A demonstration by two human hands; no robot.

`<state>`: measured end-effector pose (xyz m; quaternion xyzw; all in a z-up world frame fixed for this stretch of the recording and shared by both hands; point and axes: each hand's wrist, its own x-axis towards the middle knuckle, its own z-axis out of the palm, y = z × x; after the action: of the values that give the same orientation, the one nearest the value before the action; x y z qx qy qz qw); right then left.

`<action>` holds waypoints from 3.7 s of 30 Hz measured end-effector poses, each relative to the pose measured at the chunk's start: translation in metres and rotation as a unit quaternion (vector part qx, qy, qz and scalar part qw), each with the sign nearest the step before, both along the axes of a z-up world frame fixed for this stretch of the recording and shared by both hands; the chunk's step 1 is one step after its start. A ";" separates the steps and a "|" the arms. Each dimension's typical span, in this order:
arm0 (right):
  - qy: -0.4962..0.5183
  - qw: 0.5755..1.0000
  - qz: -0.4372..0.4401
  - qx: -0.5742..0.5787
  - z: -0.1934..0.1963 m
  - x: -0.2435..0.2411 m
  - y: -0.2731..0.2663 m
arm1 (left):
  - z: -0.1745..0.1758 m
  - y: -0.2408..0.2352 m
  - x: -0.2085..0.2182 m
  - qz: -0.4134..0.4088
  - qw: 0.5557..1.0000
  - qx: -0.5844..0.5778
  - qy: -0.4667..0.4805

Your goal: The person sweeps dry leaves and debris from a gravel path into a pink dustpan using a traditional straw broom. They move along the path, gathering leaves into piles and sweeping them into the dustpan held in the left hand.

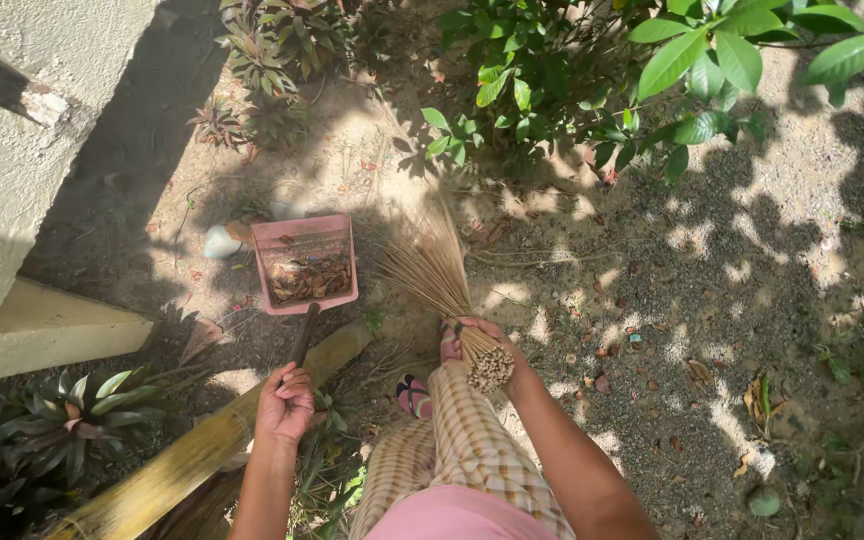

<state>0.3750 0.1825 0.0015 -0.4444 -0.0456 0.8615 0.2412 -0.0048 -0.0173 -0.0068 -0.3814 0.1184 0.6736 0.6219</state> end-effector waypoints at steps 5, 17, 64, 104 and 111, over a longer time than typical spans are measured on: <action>-0.038 0.998 -0.050 0.013 -0.020 0.054 0.000 | -0.004 0.010 0.006 -0.028 1.000 0.001 0.004; 0.040 0.990 -0.100 -0.088 -0.025 0.095 0.020 | -0.002 0.052 0.032 -0.038 0.999 -0.018 -0.005; 0.135 0.923 -0.343 -0.108 0.023 0.192 0.156 | -0.005 0.171 0.146 -0.053 0.998 0.004 -0.028; -0.127 0.966 -0.224 0.022 0.043 0.240 0.152 | 0.005 0.247 0.208 -0.142 0.987 -0.033 0.064; 0.115 0.948 -0.285 -0.080 0.022 0.293 0.065 | -0.007 0.278 0.211 -0.151 0.988 -0.001 0.042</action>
<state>0.6679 0.2470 0.0238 -0.3543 0.1798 0.8030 0.4442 0.2063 0.2611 -0.0135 -0.3309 0.2014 0.5872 0.7108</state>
